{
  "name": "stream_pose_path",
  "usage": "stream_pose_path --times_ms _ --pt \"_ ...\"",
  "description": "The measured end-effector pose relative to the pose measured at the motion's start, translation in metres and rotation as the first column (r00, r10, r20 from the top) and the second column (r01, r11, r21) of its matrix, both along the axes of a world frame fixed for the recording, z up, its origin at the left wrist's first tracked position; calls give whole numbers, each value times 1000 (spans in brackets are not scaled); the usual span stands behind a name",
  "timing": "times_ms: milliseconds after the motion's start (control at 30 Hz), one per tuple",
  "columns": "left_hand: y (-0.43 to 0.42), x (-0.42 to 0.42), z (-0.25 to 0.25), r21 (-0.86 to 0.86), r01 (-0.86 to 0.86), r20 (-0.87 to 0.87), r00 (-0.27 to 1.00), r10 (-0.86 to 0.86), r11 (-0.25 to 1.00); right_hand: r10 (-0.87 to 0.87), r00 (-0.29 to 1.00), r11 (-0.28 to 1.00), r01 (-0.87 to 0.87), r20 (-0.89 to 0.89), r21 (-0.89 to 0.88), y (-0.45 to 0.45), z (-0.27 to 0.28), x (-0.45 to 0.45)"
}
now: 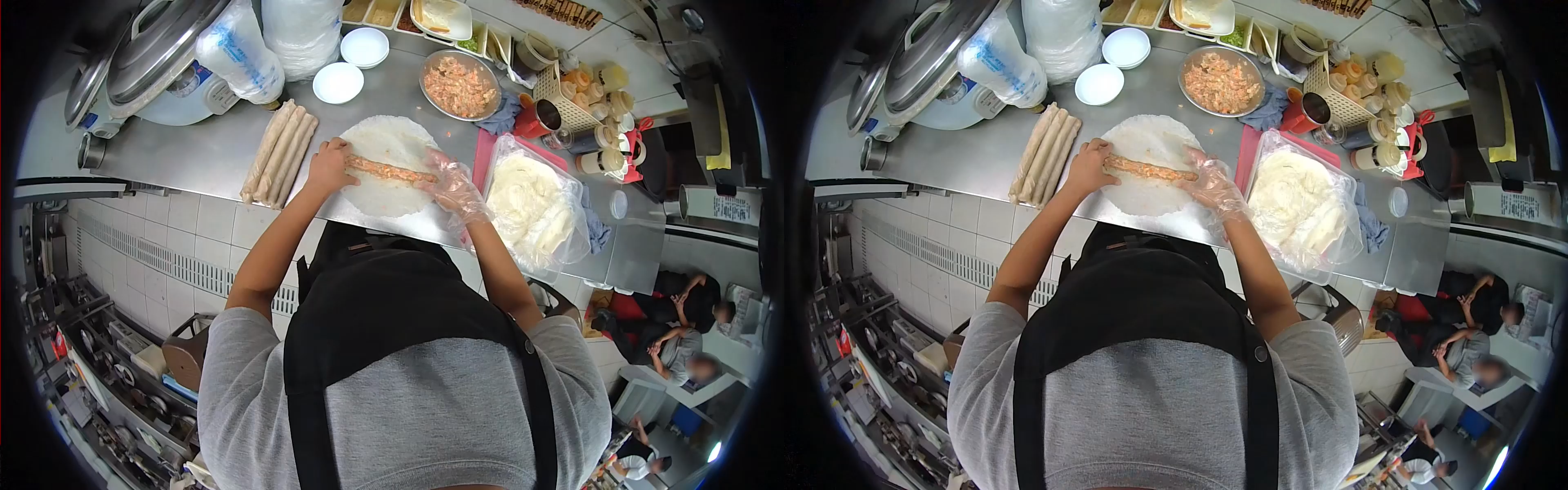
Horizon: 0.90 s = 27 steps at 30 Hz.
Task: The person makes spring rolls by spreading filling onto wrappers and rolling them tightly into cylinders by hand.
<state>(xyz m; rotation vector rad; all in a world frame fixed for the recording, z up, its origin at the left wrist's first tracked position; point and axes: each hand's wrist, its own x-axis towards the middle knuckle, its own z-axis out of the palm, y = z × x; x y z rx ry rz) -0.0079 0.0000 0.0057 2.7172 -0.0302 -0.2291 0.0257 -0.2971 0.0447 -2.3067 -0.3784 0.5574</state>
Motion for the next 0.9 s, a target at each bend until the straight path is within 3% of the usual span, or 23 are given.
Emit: stream_pose_path --times_ms 33,67,133,233,367,433,600,700,767,833,900 --pt "0 0 0 0 -5 -4 1000 5 1000 74 989 997 -75 130 2 0 -11 1" --pt "1 0 1 0 -13 -7 1000 13 1000 76 988 997 -77 132 3 -1 -21 1" --pt "2 0 -1 14 -11 1 1000 11 1000 194 965 971 -164 174 -174 -2 -28 -3" --pt "0 0 5 25 -11 -5 1000 11 1000 94 988 990 -80 121 -116 -12 -31 -6" --pt "-1 -1 10 14 -14 -30 999 14 1000 112 981 985 -89 159 -146 -19 -36 -3" --pt "0 0 5 10 -9 -8 1000 9 1000 94 989 976 -69 113 -206 -12 -8 -9" --pt "8 0 -4 8 17 41 999 -17 1000 129 981 972 -96 147 -216 -22 -26 -5" --pt "23 -2 -6 -93 107 143 985 -93 990 102 976 977 -62 194 -204 -9 -17 -13" --pt "30 -7 1 -374 61 214 977 22 925 96 962 980 -47 254 -193 -5 -22 -12" --pt "30 -18 23 -295 141 269 961 -59 945 172 968 961 -124 181 -246 -3 -30 -7" --pt "32 -29 27 -209 218 314 938 -146 953 136 978 975 -104 155 -197 -5 -27 -7"
